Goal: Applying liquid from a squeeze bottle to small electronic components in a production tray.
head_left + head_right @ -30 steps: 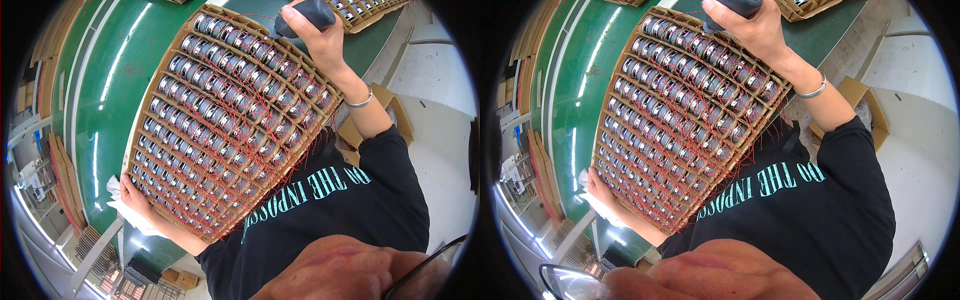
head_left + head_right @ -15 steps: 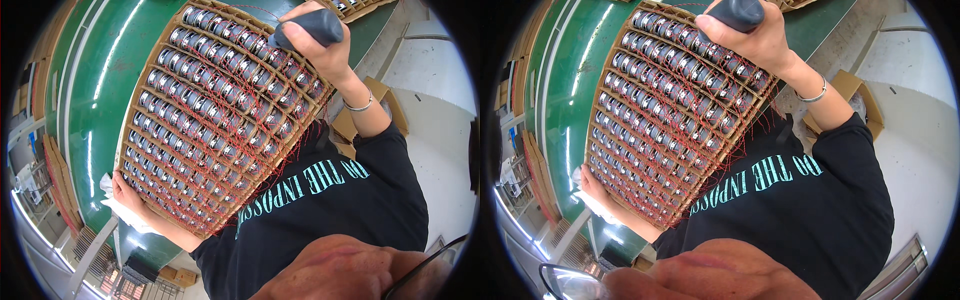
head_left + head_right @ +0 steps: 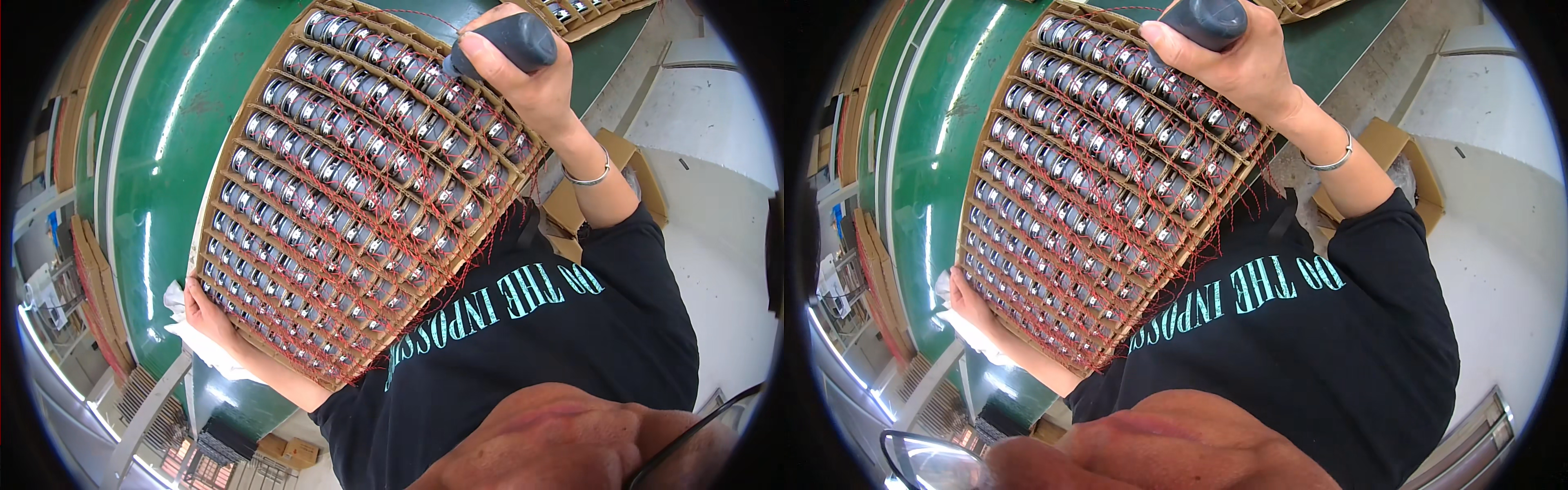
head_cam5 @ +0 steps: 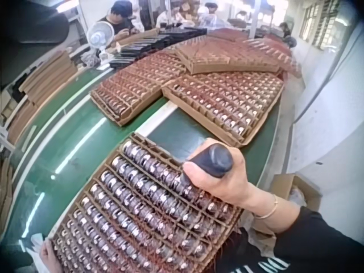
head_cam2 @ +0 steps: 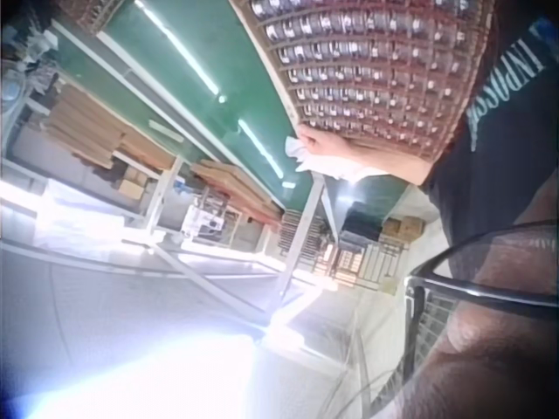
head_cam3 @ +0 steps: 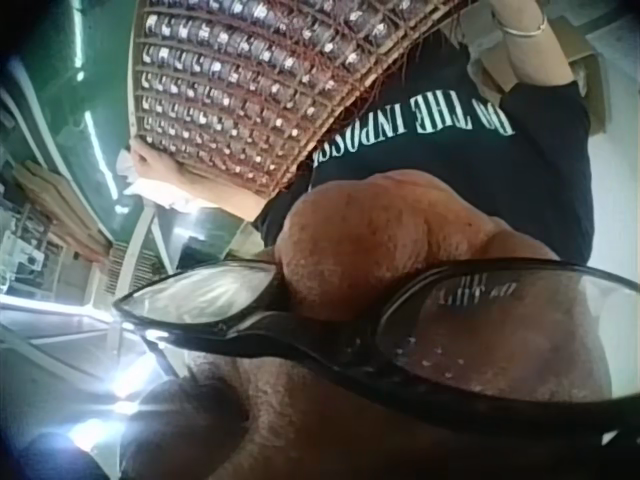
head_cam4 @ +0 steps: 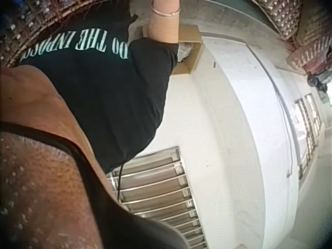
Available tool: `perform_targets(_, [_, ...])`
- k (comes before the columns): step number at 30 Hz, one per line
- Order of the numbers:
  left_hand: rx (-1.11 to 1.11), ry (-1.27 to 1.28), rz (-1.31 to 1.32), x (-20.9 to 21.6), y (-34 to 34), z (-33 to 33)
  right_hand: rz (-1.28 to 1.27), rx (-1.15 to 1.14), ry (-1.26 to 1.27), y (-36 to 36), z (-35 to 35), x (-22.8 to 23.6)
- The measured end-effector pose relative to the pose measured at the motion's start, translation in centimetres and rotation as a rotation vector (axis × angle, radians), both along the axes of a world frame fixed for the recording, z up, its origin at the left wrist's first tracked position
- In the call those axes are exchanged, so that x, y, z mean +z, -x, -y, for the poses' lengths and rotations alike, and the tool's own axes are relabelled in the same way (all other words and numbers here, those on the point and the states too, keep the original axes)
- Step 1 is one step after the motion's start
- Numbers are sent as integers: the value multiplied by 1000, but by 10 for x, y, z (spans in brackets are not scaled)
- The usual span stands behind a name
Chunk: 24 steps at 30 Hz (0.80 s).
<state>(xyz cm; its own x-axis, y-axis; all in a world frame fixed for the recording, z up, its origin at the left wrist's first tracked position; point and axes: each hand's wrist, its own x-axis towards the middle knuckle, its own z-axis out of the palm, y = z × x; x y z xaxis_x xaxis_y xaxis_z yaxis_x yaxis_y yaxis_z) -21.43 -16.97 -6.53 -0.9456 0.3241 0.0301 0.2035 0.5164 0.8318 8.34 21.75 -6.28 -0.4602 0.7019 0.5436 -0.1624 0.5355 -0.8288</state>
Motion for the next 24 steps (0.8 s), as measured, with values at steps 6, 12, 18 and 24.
perform_targets(6, [-3, -2, -11, -1, 2, 1, -23, 29, -124, 2, -3, -3])
perform_targets(12, [-20, 3, -18, 1, 0, -2, -279, -23, 272, -2, 5, -1])
perform_targets(18, [-21, 25, -21, 4, -2, -3, -27, -73, 1, -3, -4, 4])
perform_targets(24, [-2, 57, -43, 4, -4, -5, -12, -63, 120, -2, -1, 6])
